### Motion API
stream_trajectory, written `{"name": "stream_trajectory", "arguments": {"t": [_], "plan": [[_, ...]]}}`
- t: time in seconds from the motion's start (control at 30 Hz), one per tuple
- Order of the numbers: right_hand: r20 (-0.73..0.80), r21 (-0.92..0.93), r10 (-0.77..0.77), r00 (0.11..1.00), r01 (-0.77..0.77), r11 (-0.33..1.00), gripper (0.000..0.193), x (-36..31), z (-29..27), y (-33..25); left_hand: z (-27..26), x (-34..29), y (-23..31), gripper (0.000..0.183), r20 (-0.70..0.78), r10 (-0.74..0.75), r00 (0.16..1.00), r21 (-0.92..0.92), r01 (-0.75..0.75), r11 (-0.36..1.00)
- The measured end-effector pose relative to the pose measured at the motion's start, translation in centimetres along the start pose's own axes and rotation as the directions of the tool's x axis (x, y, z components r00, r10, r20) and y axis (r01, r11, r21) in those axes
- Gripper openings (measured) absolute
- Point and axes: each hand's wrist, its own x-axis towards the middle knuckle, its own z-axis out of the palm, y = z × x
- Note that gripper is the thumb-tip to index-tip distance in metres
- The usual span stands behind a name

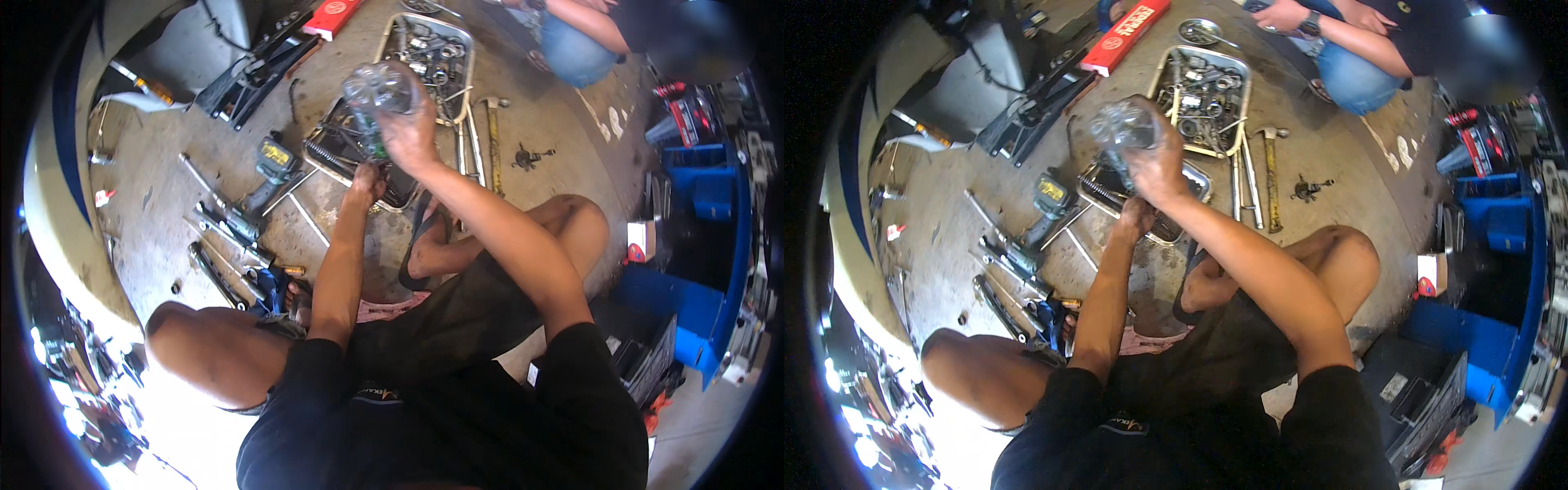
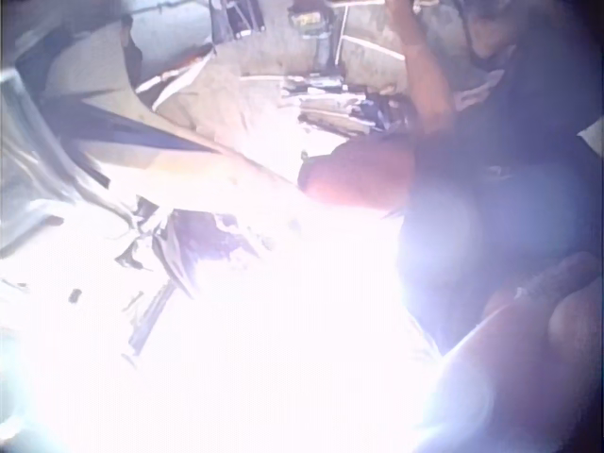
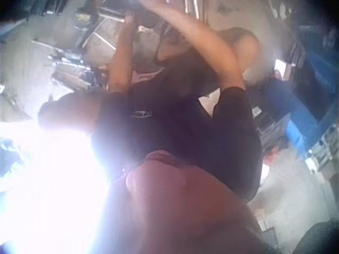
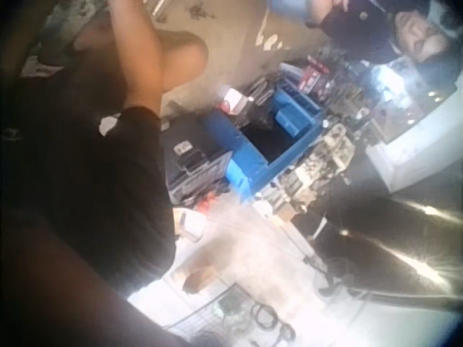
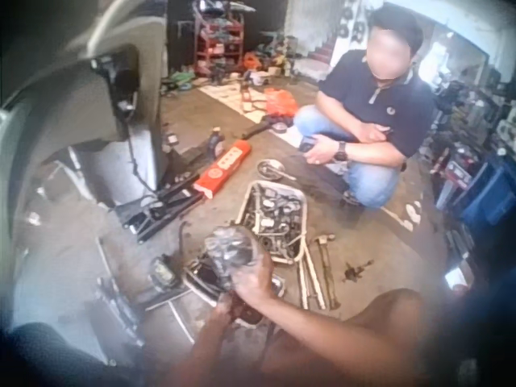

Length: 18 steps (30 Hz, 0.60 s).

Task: The person cleans and reassembles motorcycle front shock components by pouring liquid from a bottle over internal parts in a tray and wiped them.

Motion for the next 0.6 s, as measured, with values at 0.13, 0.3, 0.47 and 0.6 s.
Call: {"name": "stream_trajectory", "arguments": {"t": [0.13, 0.3, 0.47, 0.6], "plan": [[-0.019, 0.408, 0.155, 0.988, -0.135, 0.903, 0.065, 0.1, -2.5, -0.3, 4.2, -1.8, 0.4, 0.019, -0.089, -0.175, 0.981, -0.026, 0.173, 0.985], [-0.078, 0.2, 0.041, 0.996, -0.025, 0.98, 0.064, 1.3, -2.4, -1.8, 5.8, -3.6, 2.1, 0.043, -0.14, -0.203, 0.969, 0.114, 0.219, 0.969], [-0.101, -0.063, 0.031, 0.994, -0.037, 0.997, 0.058, 1.1, -2.0, -2.6, 6.8, -3.7, 2.8, 0.047, -0.358, -0.161, 0.92, 0.071, 0.199, 0.977], [-0.082, -0.137, -0.021, 0.996, 0.01, 0.991, 0.062, 0.8, -2.2, -2.2, 6.0, -3.8, 2.9, 0.057, -0.308, -0.221, 0.926, 0.08, 0.256, 0.963]]}}
